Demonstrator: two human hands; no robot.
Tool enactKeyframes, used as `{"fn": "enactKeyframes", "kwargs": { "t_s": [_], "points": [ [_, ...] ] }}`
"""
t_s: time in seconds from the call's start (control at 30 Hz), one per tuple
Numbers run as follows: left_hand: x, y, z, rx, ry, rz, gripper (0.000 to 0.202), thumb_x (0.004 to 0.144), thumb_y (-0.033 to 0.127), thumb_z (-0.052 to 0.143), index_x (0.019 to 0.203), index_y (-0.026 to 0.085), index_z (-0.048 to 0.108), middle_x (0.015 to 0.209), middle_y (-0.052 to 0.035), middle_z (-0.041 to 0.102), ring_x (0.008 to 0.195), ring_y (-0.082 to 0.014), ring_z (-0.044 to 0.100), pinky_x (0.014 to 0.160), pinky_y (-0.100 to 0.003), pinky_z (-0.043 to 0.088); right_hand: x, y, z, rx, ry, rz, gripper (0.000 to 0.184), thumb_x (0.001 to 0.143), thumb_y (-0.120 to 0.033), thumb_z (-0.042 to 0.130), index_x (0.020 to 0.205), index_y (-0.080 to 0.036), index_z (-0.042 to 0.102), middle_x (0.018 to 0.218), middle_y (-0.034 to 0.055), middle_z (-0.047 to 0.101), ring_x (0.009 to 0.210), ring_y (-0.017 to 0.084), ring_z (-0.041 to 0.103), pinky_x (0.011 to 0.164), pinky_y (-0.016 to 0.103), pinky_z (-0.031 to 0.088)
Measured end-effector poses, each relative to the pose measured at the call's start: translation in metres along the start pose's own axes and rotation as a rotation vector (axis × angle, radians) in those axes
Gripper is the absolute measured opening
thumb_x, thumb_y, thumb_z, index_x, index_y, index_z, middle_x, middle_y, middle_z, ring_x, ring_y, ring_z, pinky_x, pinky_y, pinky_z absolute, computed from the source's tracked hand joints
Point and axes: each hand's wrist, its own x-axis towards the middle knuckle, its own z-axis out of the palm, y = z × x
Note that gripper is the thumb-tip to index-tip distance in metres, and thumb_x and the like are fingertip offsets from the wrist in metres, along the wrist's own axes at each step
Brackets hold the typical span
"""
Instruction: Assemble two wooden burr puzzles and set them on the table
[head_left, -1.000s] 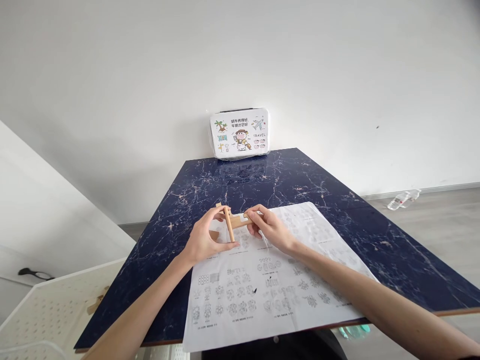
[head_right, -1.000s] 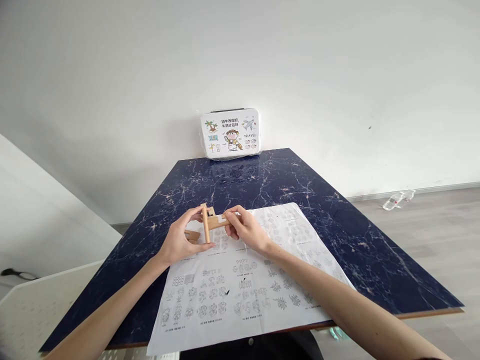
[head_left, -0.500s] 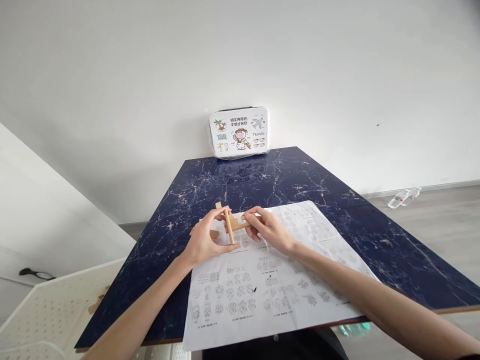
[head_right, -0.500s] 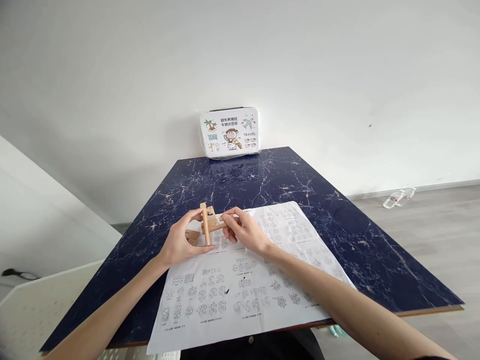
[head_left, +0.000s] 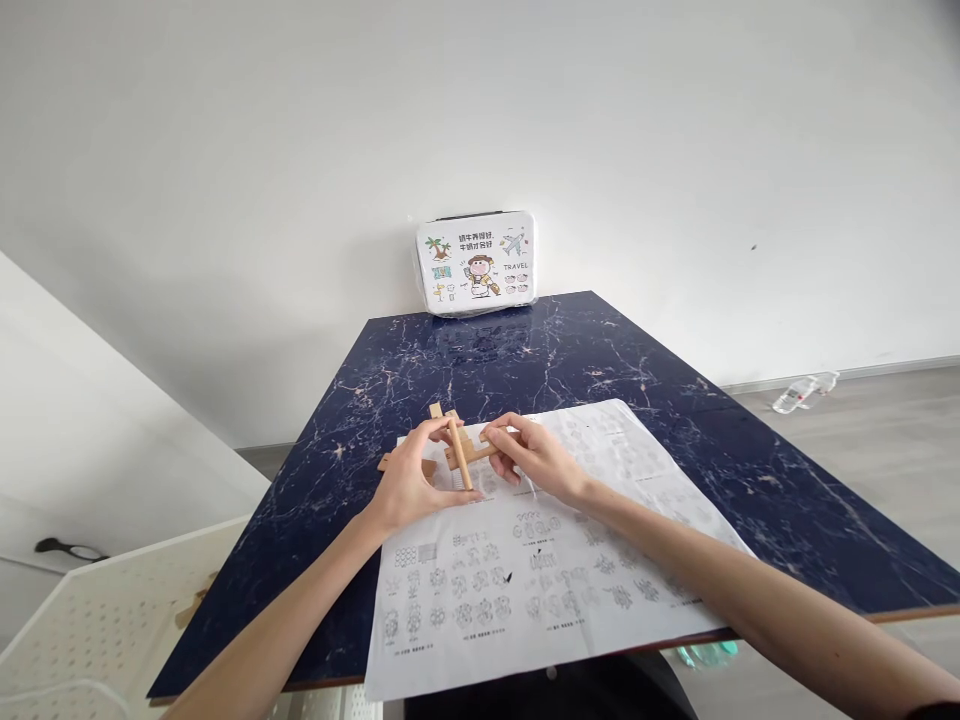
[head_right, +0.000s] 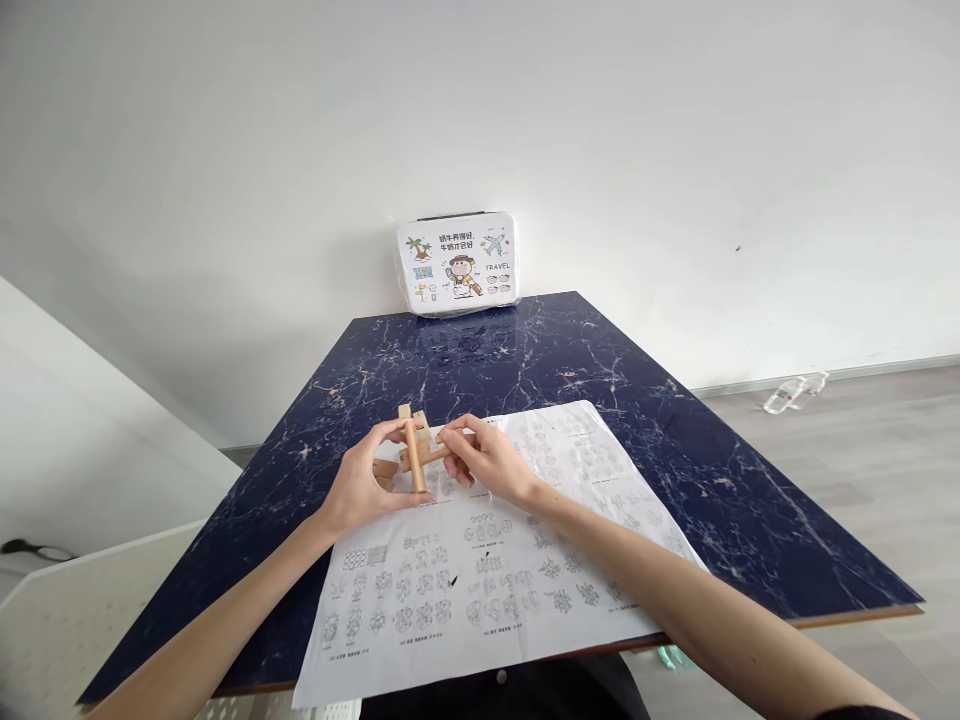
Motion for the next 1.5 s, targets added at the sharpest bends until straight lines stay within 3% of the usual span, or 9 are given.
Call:
{"fn": "enactKeyframes", "kwargs": {
  "t_s": [0.07, 0.17, 0.4, 0.53, 0.73, 0.97, 1.17, 1.5],
  "points": [
    [0.000, 0.002, -0.001, -0.031, -0.055, 0.028, 0.091, 0.064, 0.059, 0.094, 0.138, 0.027, 0.051, 0.139, -0.0121, 0.066, 0.120, -0.0343, 0.067, 0.102, -0.053, 0.056, 0.000, 0.000, -0.001, -0.015, -0.050, 0.020, 0.038, 0.102, -0.058, 0.056, 0.101, -0.020, 0.056, 0.063, -0.0048, 0.061, 0.046, 0.009, 0.049, 0.050, 0.026, 0.041],
    [0.000, 0.005, -0.001, -0.027, -0.053, 0.021, 0.088, 0.069, 0.055, 0.092, 0.142, 0.029, 0.049, 0.144, -0.0116, 0.063, 0.127, -0.0350, 0.064, 0.103, -0.052, 0.056, 0.000, -0.001, 0.001, -0.005, -0.017, 0.020, 0.038, 0.102, -0.059, 0.055, 0.102, -0.020, 0.056, 0.064, -0.0048, 0.062, 0.048, 0.010, 0.050, 0.052, 0.026, 0.043],
    [0.003, 0.009, -0.004, -0.067, -0.141, 0.043, 0.096, 0.076, 0.050, 0.088, 0.155, 0.032, 0.038, 0.155, -0.0121, 0.055, 0.136, -0.0359, 0.060, 0.108, -0.052, 0.054, -0.001, 0.001, 0.002, -0.006, -0.061, 0.018, 0.037, 0.104, -0.057, 0.054, 0.106, -0.020, 0.057, 0.065, -0.0040, 0.063, 0.050, 0.011, 0.052, 0.054, 0.027, 0.044],
    [0.004, 0.011, -0.006, -0.114, -0.188, -0.009, 0.097, 0.080, 0.051, 0.085, 0.160, 0.033, 0.033, 0.151, -0.0119, 0.059, 0.134, -0.0348, 0.061, 0.106, -0.049, 0.055, -0.001, 0.001, 0.002, 0.001, -0.064, 0.015, 0.036, 0.104, -0.056, 0.053, 0.106, -0.020, 0.056, 0.067, -0.0033, 0.064, 0.051, 0.011, 0.053, 0.054, 0.028, 0.045],
    [0.003, 0.008, 0.000, -0.063, -0.110, -0.009, 0.095, 0.076, 0.055, 0.088, 0.156, 0.035, 0.039, 0.157, -0.0090, 0.054, 0.138, -0.0356, 0.057, 0.112, -0.050, 0.050, -0.002, 0.004, 0.008, -0.001, 0.023, -0.004, 0.036, 0.104, -0.056, 0.053, 0.104, -0.020, 0.055, 0.066, -0.0038, 0.063, 0.050, 0.011, 0.053, 0.054, 0.028, 0.044],
    [0.004, 0.007, 0.000, -0.098, -0.166, 0.033, 0.098, 0.077, 0.049, 0.088, 0.157, 0.035, 0.034, 0.159, -0.0081, 0.051, 0.143, -0.0338, 0.053, 0.119, -0.050, 0.044, -0.001, 0.004, 0.006, 0.027, -0.052, 0.033, 0.037, 0.103, -0.057, 0.055, 0.106, -0.020, 0.058, 0.067, -0.0029, 0.065, 0.049, 0.011, 0.053, 0.052, 0.027, 0.045],
    [0.005, 0.008, 0.000, -0.065, -0.107, 0.013, 0.092, 0.075, 0.054, 0.089, 0.152, 0.033, 0.043, 0.153, -0.0092, 0.057, 0.137, -0.0356, 0.058, 0.114, -0.051, 0.048, 0.000, 0.008, 0.007, 0.044, -0.014, 0.003, 0.037, 0.103, -0.057, 0.056, 0.106, -0.020, 0.057, 0.068, -0.0019, 0.068, 0.049, 0.011, 0.054, 0.052, 0.027, 0.045],
    [0.003, 0.005, 0.003, -0.084, -0.136, 0.043, 0.095, 0.076, 0.052, 0.089, 0.154, 0.034, 0.038, 0.155, -0.0093, 0.055, 0.143, -0.0355, 0.053, 0.117, -0.053, 0.046, -0.002, 0.007, 0.010, 0.056, -0.055, 0.019, 0.037, 0.104, -0.056, 0.055, 0.110, -0.020, 0.056, 0.070, -0.0015, 0.068, 0.049, 0.011, 0.057, 0.052, 0.027, 0.047]
  ]
}}
